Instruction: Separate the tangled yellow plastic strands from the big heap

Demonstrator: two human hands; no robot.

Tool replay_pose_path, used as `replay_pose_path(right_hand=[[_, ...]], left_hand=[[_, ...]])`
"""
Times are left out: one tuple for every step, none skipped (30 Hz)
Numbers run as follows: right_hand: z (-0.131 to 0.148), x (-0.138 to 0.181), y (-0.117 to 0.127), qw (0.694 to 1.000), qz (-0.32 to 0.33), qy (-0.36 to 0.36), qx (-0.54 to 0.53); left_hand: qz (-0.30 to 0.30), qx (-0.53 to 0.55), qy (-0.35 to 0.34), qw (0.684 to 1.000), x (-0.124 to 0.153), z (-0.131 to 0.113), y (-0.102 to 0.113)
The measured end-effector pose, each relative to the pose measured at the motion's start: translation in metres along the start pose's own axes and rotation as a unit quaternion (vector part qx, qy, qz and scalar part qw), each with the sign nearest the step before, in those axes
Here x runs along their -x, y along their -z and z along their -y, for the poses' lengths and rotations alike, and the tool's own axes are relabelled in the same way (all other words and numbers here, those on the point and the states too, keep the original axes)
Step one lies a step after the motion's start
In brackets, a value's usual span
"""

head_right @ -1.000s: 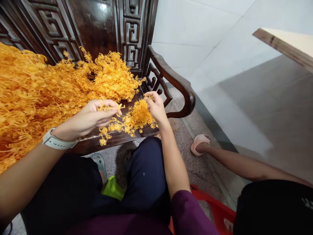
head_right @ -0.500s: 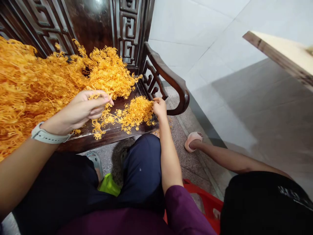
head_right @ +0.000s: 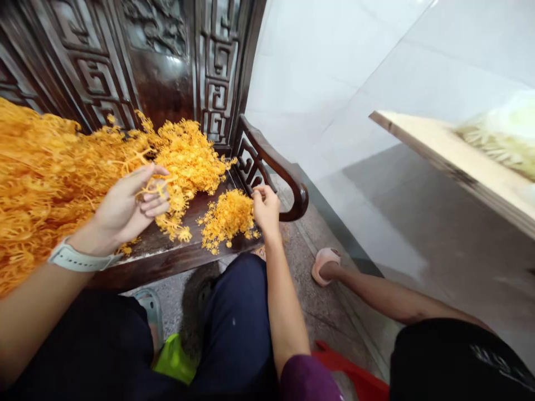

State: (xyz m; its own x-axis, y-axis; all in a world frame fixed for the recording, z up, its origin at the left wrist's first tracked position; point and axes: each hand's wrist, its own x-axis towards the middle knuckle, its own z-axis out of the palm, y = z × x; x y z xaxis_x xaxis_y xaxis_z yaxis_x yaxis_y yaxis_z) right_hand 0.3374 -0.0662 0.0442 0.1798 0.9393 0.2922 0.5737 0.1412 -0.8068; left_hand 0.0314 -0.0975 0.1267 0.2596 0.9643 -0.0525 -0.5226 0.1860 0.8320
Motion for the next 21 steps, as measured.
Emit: replay_pose_path(right_hand=[[0.018, 0.007, -0.004, 0.999, 0.001, 0.011, -0.044], [0.036, 0.016, -0.01, 0.995, 0.031, 0.028, -0.092], [0.054, 0.025, -0.015, 0.986, 0.083, 0.045, -0.134], [0.07, 0.034, -0.021, 0.974, 0.138, 0.058, -0.169], [0.083, 0.043, -0.027, 0.961, 0.189, 0.075, -0.19], [0.093, 0.05, -0.032, 0.948, 0.23, 0.089, -0.199], [0.099, 0.055, -0.038, 0.938, 0.262, 0.098, -0.205], [0.102, 0.059, -0.042, 0.931, 0.282, 0.107, -0.206], [0.102, 0.061, -0.046, 0.926, 0.292, 0.116, -0.207], [0.1, 0.062, -0.049, 0.923, 0.296, 0.125, -0.212], [0.098, 0.062, -0.052, 0.92, 0.293, 0.135, -0.221], [0.096, 0.061, -0.053, 0.918, 0.284, 0.144, -0.236], [0.094, 0.059, -0.053, 0.916, 0.27, 0.15, -0.255], [0.093, 0.058, -0.052, 0.915, 0.251, 0.155, -0.275], [0.093, 0.056, -0.051, 0.916, 0.226, 0.158, -0.293], [0.094, 0.055, -0.049, 0.917, 0.198, 0.158, -0.307], [0.094, 0.053, -0.047, 0.919, 0.169, 0.157, -0.318], [0.094, 0.052, -0.046, 0.922, 0.142, 0.155, -0.326], [0.093, 0.051, -0.045, 0.923, 0.118, 0.151, -0.332], [0.092, 0.05, -0.045, 0.925, 0.096, 0.145, -0.337], [0.089, 0.049, -0.046, 0.926, 0.078, 0.139, -0.341]], left_hand=[[0.013, 0.019, 0.005, 1.0, 0.001, -0.001, 0.0], [0.025, 0.033, 0.007, 0.999, 0.002, -0.003, -0.001], [0.036, 0.044, 0.007, 0.998, 0.003, -0.005, -0.001], [0.044, 0.053, 0.004, 0.998, 0.005, -0.008, -0.002], [0.049, 0.061, -0.002, 0.997, 0.007, -0.011, -0.002], [0.053, 0.07, -0.008, 0.996, 0.009, -0.014, -0.001], [0.055, 0.078, -0.013, 0.995, 0.011, -0.017, -0.001], [0.056, 0.088, -0.017, 0.994, 0.012, -0.021, 0.001], [0.056, 0.097, -0.022, 0.993, 0.013, -0.024, 0.003], [0.056, 0.105, -0.026, 0.993, 0.013, -0.027, 0.005], [0.056, 0.107, -0.031, 0.992, 0.013, -0.03, 0.008], [0.054, 0.101, -0.039, 0.993, 0.012, -0.032, 0.011], [0.049, 0.086, -0.05, 0.994, 0.01, -0.034, 0.015], [0.038, 0.06, -0.064, 0.995, 0.008, -0.035, 0.019], [0.019, 0.023, -0.079, 0.996, 0.005, -0.035, 0.024], [-0.005, -0.019, -0.097, 0.995, 0.003, -0.035, 0.029], [-0.029, -0.061, -0.113, 0.991, 0.0, -0.035, 0.034], [-0.05, -0.099, -0.128, 0.986, -0.003, -0.033, 0.04], [-0.066, -0.131, -0.137, 0.98, -0.006, -0.031, 0.045], [-0.079, -0.157, -0.143, 0.974, -0.01, -0.029, 0.051], [-0.092, -0.181, -0.144, 0.969, -0.013, -0.026, 0.056]])
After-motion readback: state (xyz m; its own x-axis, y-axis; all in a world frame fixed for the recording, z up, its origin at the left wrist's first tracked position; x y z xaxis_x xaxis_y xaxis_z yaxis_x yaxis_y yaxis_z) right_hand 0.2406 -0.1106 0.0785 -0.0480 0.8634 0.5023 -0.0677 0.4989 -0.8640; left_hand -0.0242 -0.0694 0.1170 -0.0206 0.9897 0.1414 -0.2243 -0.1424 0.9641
